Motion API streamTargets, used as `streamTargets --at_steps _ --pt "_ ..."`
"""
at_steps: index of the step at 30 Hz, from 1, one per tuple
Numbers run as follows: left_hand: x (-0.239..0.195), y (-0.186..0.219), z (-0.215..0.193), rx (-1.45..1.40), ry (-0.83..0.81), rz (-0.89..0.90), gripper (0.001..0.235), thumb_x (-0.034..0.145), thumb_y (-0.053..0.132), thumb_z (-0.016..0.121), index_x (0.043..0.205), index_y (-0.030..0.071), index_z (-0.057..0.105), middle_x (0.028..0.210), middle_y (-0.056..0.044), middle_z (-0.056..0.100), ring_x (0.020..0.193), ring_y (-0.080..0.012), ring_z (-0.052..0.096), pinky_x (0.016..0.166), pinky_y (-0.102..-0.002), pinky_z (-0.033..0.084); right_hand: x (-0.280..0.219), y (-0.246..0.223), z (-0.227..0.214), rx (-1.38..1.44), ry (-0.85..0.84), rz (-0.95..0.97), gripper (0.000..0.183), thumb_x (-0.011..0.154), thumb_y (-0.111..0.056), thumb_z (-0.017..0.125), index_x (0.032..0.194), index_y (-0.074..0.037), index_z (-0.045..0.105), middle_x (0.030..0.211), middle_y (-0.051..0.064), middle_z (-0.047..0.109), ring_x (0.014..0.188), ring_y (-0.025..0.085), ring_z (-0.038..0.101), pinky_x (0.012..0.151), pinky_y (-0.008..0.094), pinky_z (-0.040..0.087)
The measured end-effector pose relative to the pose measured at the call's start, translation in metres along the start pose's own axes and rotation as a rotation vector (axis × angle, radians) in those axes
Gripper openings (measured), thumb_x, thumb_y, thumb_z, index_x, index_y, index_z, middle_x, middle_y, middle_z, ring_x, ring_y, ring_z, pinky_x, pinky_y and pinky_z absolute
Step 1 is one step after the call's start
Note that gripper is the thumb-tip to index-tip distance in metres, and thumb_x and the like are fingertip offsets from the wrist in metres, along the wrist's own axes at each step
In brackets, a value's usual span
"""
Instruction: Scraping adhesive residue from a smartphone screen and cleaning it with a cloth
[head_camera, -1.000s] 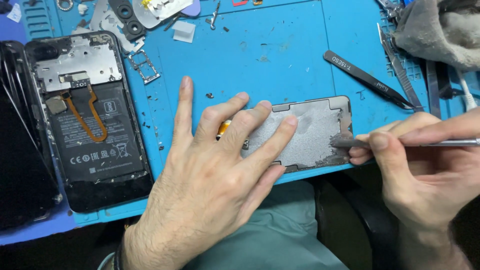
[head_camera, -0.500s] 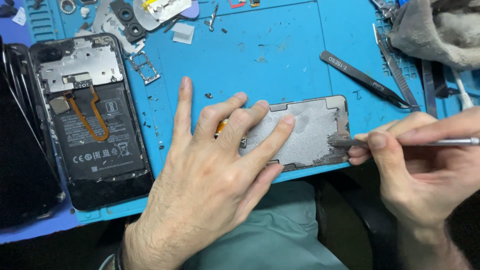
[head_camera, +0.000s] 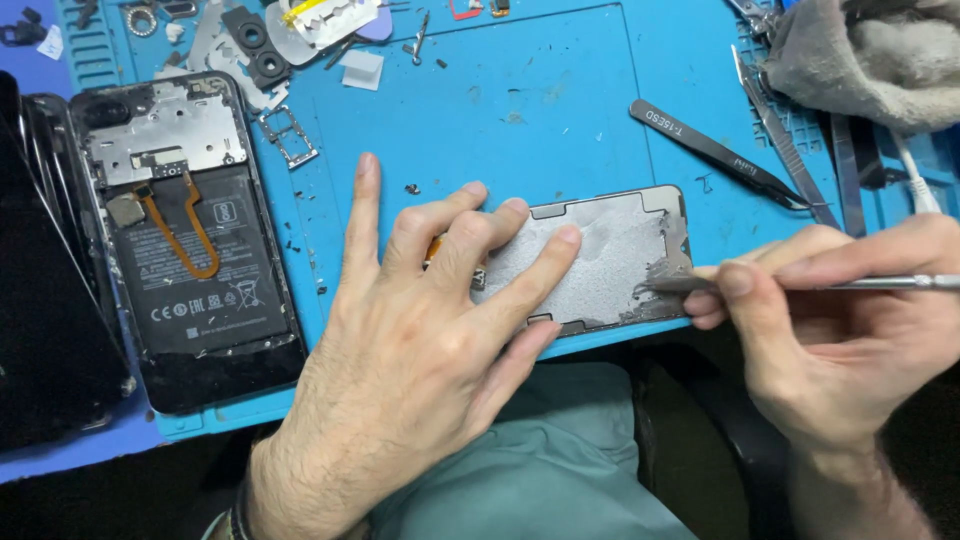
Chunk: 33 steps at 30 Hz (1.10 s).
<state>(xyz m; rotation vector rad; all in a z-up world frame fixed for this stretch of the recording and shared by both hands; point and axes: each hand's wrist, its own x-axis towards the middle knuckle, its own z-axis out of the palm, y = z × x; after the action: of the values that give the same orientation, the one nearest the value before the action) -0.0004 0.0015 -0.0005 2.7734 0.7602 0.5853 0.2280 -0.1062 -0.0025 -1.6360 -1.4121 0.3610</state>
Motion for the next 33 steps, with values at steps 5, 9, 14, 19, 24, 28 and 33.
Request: streamTargets --at_steps 5,9,14,19,24,28,33 --pt "-0.001 0.001 0.0 0.0 -0.002 0.002 0.05 0.098 0.04 0.073 0.141 0.016 0.062 0.129 -0.013 0.06 0.125 -0.0379 0.055 0.116 -0.08 0.028 0.0 -0.003 0.0 0.012 -0.009 0.02 0.023 0.107 0.019 0.059 0.096 0.011 0.041 0.08 0.028 0.06 0.069 0.03 0.069 0.073 0.037 0.064" --pt "0.0 0.0 0.0 0.004 0.002 0.003 0.049 0.099 0.041 0.072 0.14 0.017 0.062 0.129 -0.013 0.059 0.125 -0.0377 0.055 0.115 -0.081 0.029 -0.014 0.022 -0.002 -0.001 0.096 -0.007 0.027 0.117 0.024 0.056 0.095 0.014 0.043 0.085 0.028 0.054 0.071 0.031 0.065 0.09 0.044 0.067" --pt "0.0 0.001 0.0 0.006 0.009 0.01 0.051 0.098 0.04 0.075 0.14 0.016 0.062 0.128 -0.013 0.06 0.124 -0.038 0.056 0.116 -0.08 0.029 -0.001 0.002 -0.002 0.027 -0.027 -0.036 0.028 0.103 0.021 0.062 0.098 0.01 0.037 0.08 0.029 0.06 0.066 0.03 0.07 0.063 0.035 0.064" --pt "-0.001 0.001 0.0 0.004 0.014 0.013 0.05 0.097 0.04 0.076 0.139 0.016 0.062 0.128 -0.012 0.06 0.124 -0.0373 0.055 0.116 -0.079 0.029 0.0 -0.005 0.001 -0.038 -0.004 0.025 0.031 0.107 0.022 0.062 0.086 0.013 0.042 0.083 0.029 0.061 0.066 0.031 0.069 0.064 0.035 0.062" --pt "0.0 0.001 -0.001 0.007 0.003 0.011 0.05 0.099 0.041 0.071 0.143 0.017 0.061 0.127 -0.012 0.058 0.124 -0.0374 0.055 0.116 -0.08 0.029 0.002 0.002 0.001 0.073 0.051 -0.065 0.031 0.107 0.02 0.058 0.107 0.007 0.03 0.08 0.029 0.057 0.064 0.029 0.065 0.058 0.032 0.056" --pt "0.0 0.002 -0.002 0.045 0.005 0.02 0.055 0.1 0.042 0.07 0.146 0.017 0.058 0.131 -0.011 0.057 0.126 -0.0352 0.055 0.118 -0.077 0.03 0.004 0.017 -0.01 0.211 0.128 -0.012 0.028 0.115 0.013 0.047 0.116 -0.001 0.023 0.077 0.025 0.045 0.063 0.032 0.063 0.056 0.034 0.058" --pt "-0.001 0.006 -0.003 -0.002 0.013 -0.044 0.078 0.096 0.044 0.076 0.155 0.004 0.042 0.132 -0.012 0.058 0.13 -0.0307 0.053 0.124 -0.07 0.027 0.012 0.014 -0.06 -0.337 -0.035 0.075 0.032 0.128 -0.001 0.048 0.143 0.015 0.071 0.086 0.014 0.057 0.072 0.019 0.051 0.07 0.03 0.039"
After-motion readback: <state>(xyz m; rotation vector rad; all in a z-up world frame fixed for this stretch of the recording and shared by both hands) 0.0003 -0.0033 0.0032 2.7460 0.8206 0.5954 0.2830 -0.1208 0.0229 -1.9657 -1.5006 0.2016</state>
